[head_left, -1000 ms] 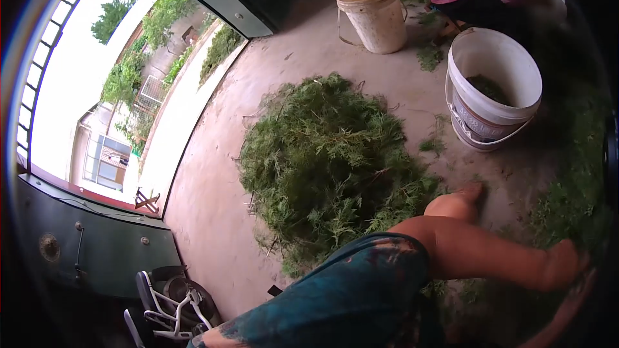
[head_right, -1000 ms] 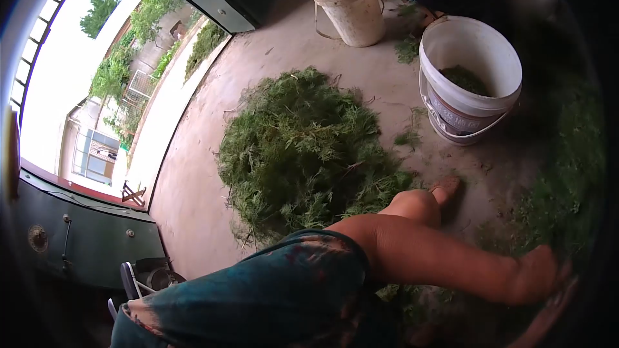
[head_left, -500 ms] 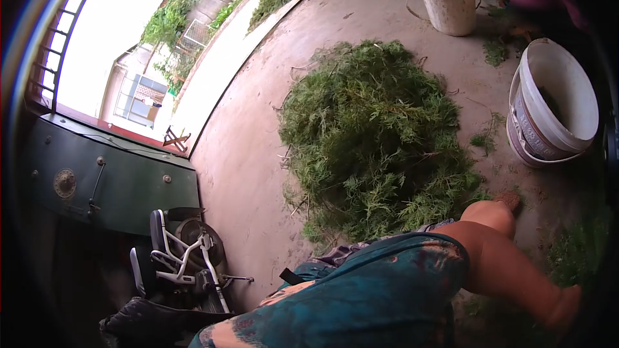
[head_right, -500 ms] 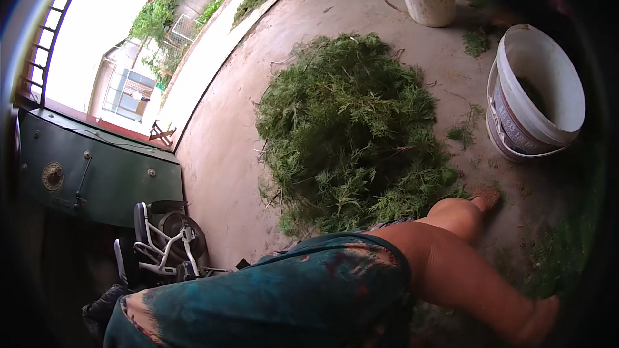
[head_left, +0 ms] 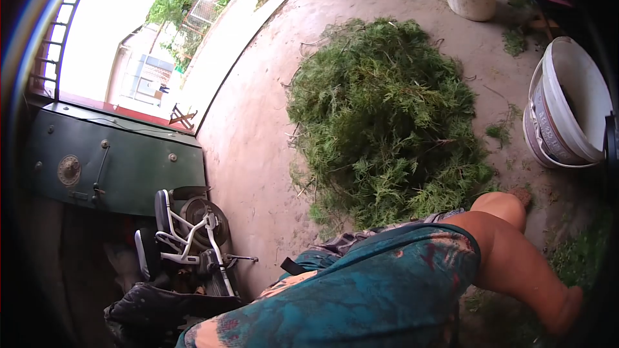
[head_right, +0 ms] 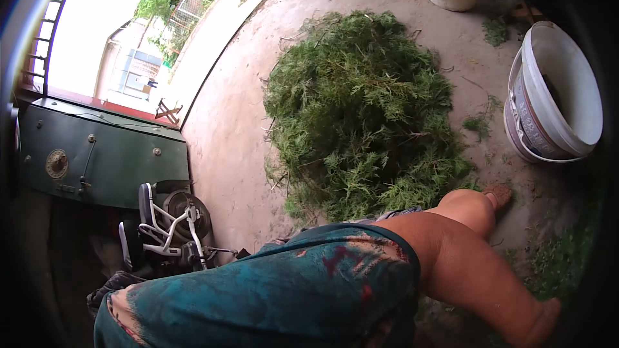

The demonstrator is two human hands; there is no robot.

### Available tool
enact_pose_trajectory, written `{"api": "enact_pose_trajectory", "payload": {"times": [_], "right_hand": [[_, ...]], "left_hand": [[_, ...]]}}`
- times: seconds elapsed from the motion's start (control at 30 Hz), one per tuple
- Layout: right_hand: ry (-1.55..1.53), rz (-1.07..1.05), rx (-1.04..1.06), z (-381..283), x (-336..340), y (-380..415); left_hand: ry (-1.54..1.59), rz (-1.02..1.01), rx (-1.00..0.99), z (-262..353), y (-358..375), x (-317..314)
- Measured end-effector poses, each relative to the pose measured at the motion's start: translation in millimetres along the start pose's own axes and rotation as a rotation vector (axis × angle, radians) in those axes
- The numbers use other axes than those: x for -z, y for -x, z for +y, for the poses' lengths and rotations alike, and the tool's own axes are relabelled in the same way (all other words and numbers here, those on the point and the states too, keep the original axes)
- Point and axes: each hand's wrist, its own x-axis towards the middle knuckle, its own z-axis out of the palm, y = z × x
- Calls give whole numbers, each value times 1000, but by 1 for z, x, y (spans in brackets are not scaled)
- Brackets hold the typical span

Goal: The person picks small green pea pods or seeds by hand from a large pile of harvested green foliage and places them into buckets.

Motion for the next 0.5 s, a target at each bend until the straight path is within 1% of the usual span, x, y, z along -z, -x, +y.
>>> {"api": "enact_pose_trajectory", "payload": {"times": [0.07, 0.1, 0.17, 0.23, 0.27, 0.33, 0.37, 0.43, 0.47, 0.5], "right_hand": [[38, 154, -172, 37, 19, -8], [19, 201, -216, 33, 21, -9], [-173, 156, -250, 26, 23, -4], [-430, 78, -339, 16, 19, 1], [-570, 46, -400, 14, 19, 3], [-827, -20, -520, 4, 13, 7], [-926, -56, -572, 7, 15, 7], [-1034, -116, -630, 20, 19, 8], [-1050, -147, -642, 10, 14, 12], [-1073, -149, -636, 4, 6, 16]], "left_hand": [[-3, 0, -31, 2, -3, 4], [-26, -23, 5, 3, -5, 6], [-45, -40, 52, 3, -11, 0], [-54, 139, 40, -4, -34, -24], [-53, 134, 36, -9, -43, -31], [414, 375, 261, -13, -49, -29], [413, 377, 258, -15, -52, -29], [544, 562, 286, -20, -60, -29], [547, 561, 281, -27, -68, -36], [434, 511, 331, -36, -75, -43]]}}
